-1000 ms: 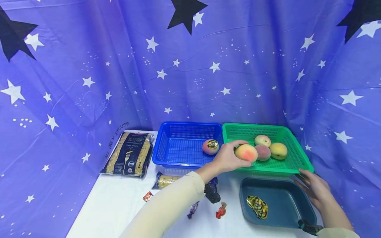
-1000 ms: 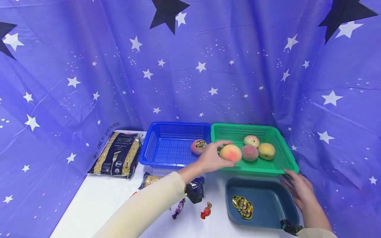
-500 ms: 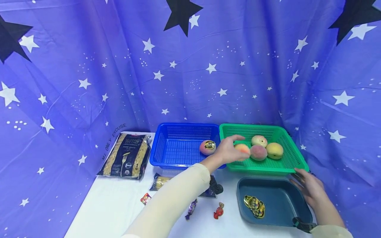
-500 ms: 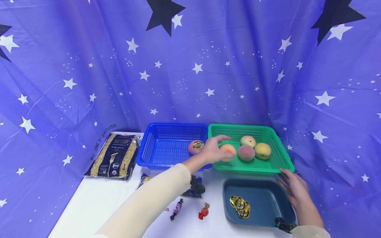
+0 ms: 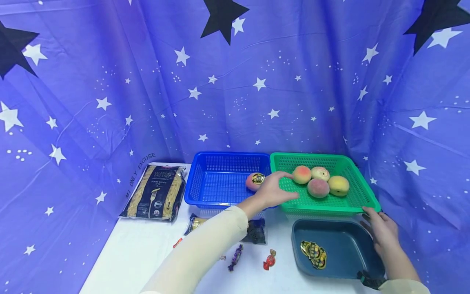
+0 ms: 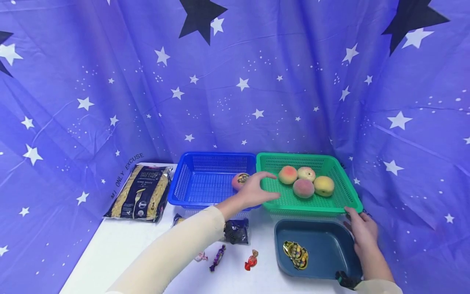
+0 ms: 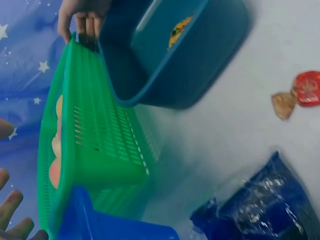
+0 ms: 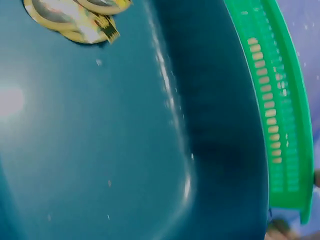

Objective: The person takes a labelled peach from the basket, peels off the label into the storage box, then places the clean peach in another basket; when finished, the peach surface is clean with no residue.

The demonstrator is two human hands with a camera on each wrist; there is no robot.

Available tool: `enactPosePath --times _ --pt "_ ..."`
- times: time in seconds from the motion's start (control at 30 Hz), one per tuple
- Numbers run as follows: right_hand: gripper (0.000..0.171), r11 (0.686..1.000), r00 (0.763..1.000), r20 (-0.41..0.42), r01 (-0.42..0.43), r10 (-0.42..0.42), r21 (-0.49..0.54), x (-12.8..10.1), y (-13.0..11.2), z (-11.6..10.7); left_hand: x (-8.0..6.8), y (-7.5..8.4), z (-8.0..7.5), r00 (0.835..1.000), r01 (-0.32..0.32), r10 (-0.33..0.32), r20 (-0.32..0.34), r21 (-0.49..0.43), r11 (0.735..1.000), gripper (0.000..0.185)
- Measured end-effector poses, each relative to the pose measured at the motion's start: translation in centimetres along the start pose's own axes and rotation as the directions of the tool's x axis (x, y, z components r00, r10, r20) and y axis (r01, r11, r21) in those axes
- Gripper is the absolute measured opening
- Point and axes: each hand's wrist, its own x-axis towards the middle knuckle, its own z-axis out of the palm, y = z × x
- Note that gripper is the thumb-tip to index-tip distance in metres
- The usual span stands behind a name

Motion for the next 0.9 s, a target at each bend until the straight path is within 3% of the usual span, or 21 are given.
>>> enactPosePath --times 0.07,0.17,0.23,0.33,0.43,0.6,0.7,0.9 --pt "0.095 0.996 0.993 -0.11 -0.039 0.03 -0.074 -0.7 -0.2 0.5 -0.1 -0.3 -0.2 1.0 0.0 0.0 0.005 -0.001 1.0 0.058" --pt "0.101 0.991 0.973 -0.224 -0.08 0.055 -0.103 -1.9 -0.4 0.8 0.0 -0.6 -0.5 1.0 -0.02 0.02 0.0 0.012 1.0 0.057" --pt "0.096 0.993 0.955 -0.289 -0.092 0.068 -0.069 -2.7 -0.5 1.0 0.0 -0.7 -0.8 1.0 -0.029 0.029 -0.004 0.026 0.999 0.057" --pt "0.067 0.998 0.935 -0.351 -0.062 0.056 -0.008 -4.0 -0.9 1.7 0.0 -0.8 -1.5 0.999 -0.034 0.034 -0.005 0.044 0.998 0.056" --pt "0.039 0.995 0.926 -0.374 -0.008 0.043 0.095 -5.3 -1.1 2.8 0.0 -0.9 -2.4 1.0 -0.016 0.016 -0.003 0.084 0.996 0.058" --pt "0.035 0.976 0.922 -0.387 0.088 -0.004 0.2 -7.3 -1.1 4.9 0.1 -1.0 -3.8 1.0 0.029 -0.027 -0.011 0.18 0.983 0.069" --pt "0.035 0.977 0.923 -0.381 0.122 -0.047 0.174 -8.5 -0.8 6.6 0.4 -1.4 -4.5 0.998 0.062 -0.063 -0.004 0.193 0.979 0.074" --pt "0.035 0.987 0.948 -0.301 0.135 -0.103 0.088 -11.3 -0.3 10.7 1.3 -2.8 -5.7 0.985 0.17 -0.174 0.011 0.163 0.972 0.077"
